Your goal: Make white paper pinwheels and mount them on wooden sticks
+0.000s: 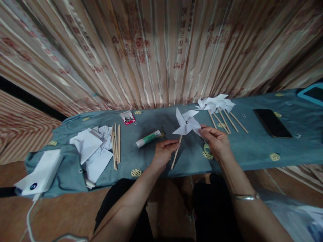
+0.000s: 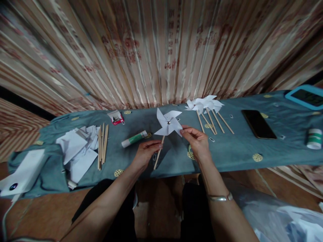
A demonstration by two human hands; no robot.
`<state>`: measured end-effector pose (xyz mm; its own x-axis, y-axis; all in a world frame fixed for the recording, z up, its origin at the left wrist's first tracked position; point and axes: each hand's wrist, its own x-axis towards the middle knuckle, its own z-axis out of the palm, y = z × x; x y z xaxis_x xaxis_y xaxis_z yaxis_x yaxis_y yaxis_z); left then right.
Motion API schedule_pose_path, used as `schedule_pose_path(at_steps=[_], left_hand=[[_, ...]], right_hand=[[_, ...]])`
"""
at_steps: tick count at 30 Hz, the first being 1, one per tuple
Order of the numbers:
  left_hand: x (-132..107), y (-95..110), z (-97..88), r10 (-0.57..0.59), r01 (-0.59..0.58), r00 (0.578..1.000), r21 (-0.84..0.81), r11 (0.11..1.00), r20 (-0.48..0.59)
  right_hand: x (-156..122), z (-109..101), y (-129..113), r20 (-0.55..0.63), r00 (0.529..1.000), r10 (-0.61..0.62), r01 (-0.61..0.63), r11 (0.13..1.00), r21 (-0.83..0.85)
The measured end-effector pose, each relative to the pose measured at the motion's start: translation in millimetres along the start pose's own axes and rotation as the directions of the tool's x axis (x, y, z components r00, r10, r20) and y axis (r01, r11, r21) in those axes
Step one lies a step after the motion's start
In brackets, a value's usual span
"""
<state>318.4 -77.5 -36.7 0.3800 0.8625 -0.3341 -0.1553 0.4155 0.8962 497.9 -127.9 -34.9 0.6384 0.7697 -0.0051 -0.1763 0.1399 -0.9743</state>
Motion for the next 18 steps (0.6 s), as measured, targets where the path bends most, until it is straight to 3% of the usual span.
schedule_pose_path(at_steps=[18], left_hand=[[-1.0,2.8,1.0,0.005,-0.006,1.000,-0.039,0.999,-0.020]], right_hand=[[-17.2,25.0,-1.2,0.155,0.984,0.089,-0.098,0.994,0.054]])
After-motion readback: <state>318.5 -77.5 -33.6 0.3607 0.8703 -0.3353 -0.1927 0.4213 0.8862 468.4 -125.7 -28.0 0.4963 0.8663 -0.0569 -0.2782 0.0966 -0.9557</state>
